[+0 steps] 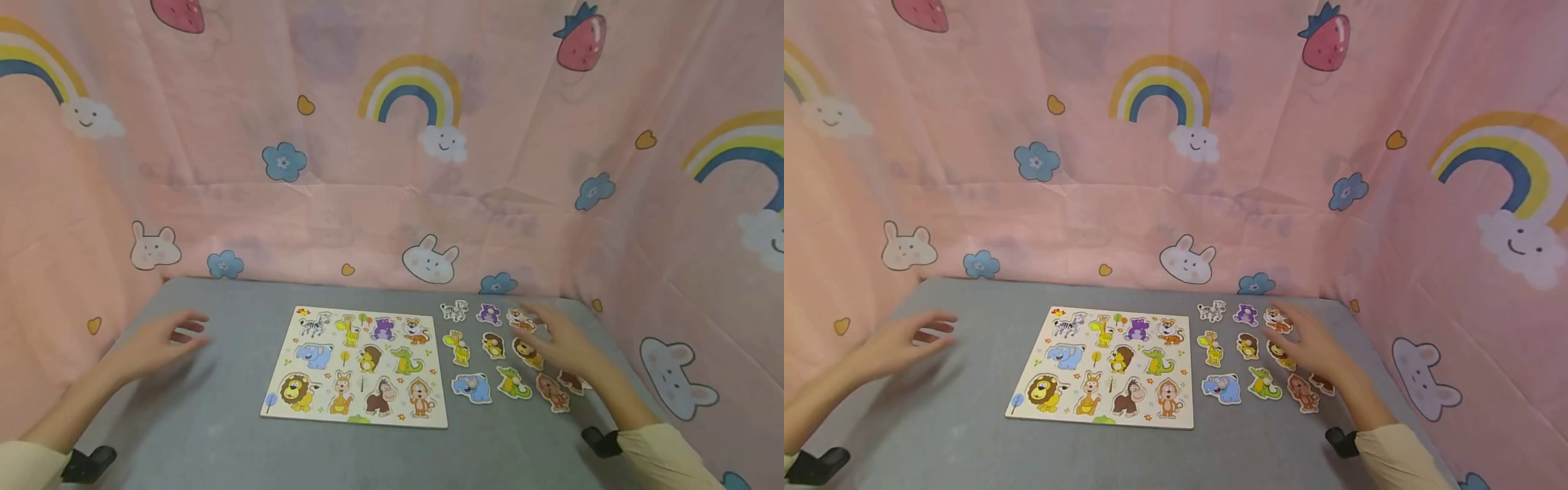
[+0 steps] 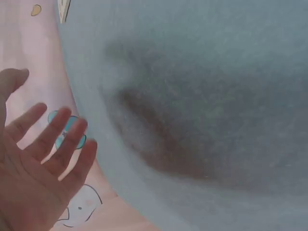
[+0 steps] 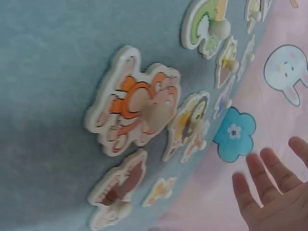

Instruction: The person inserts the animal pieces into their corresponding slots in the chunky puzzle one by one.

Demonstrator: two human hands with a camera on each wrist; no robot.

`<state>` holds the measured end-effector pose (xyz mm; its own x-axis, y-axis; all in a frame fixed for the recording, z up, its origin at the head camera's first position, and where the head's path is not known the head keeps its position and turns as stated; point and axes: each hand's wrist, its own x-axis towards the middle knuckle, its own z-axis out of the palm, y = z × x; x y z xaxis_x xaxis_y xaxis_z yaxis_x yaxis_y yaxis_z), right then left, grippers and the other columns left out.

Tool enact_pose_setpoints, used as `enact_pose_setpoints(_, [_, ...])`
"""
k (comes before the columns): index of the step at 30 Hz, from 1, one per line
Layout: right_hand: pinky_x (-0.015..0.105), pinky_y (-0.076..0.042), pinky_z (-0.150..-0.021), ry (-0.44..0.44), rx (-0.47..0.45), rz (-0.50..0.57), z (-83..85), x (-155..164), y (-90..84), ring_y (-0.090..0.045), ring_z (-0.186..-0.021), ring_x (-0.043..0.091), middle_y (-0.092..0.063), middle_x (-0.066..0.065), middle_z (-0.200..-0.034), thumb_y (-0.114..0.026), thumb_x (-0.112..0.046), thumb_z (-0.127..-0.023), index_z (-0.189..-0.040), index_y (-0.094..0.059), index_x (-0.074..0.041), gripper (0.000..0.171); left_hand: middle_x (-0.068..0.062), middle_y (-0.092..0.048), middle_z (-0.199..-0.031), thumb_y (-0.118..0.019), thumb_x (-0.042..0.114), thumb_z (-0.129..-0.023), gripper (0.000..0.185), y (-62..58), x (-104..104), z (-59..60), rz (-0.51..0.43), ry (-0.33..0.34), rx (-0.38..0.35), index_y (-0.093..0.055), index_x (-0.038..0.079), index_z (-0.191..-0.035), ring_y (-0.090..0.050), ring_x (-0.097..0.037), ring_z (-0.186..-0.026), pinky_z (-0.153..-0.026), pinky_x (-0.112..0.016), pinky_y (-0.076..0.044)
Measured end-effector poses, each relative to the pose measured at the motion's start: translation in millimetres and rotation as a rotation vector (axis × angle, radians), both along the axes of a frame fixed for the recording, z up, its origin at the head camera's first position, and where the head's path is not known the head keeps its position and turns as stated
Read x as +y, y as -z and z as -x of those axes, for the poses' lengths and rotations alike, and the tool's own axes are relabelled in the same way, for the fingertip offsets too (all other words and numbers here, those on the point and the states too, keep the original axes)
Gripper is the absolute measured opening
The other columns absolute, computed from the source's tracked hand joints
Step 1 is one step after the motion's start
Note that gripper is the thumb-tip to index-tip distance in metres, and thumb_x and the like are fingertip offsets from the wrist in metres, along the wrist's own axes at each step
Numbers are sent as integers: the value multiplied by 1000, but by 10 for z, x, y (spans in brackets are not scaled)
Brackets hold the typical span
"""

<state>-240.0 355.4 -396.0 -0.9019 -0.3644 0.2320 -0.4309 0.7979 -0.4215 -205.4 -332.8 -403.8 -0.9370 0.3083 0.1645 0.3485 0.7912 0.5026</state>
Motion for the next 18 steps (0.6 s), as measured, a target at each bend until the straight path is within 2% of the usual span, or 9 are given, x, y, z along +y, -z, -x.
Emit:
enact_pose_setpoints(4, [52,-53,-82,-5,-55,107,-46,24,25,-63,-104,40,-60,25,-127,-66,-22,-101,-145,-50,0,51,-12,-70,-113,-70,21,-98,39,12,14,-63,-71,28,-56,-60,0,-130,-69,-31,-96,-81,-41,-54])
enact_pose_setpoints(7, [39,-55,-75,-17,-58,152,-54,52,69,-65,-98,33,-64,18,-117,-67,-17,-101,-142,-54,-2,46,-9,-70,-114,-69,20,-99,40,40,64,-93,-140,67,-102,-58,0,-132,-69,-26,-96,-79,-33,-53])
enact_pose_setpoints(9, [34,-54,-75,-20,-61,175,-49,67,93,-65,-97,31,-65,15,-114,-67,-16,-100,-142,-55,-2,46,-9,-70,-114,-69,20,-99,42,61,121,-114,-187,91,-142,-57,-1,-134,-69,-24,-96,-79,-31,-53])
enact_pose_setpoints(12, [33,-55,-73,-20,-76,209,-4,76,135,-66,-95,32,-66,12,-110,-67,-16,-100,-142,-55,-2,46,-8,-70,-114,-69,21,-99,46,87,229,-157,-252,102,-207,-55,-1,-136,-69,-22,-97,-79,-30,-52])
enact_pose_setpoints(18, [33,-54,-66,-17,-94,252,125,29,221,-66,-87,30,-67,10,-102,-69,-16,-99,-139,-58,-1,44,-7,-69,-114,-72,23,-97,49,121,430,-234,-297,121,-266,-54,2,-137,-68,-22,-96,-75,-34,-51])
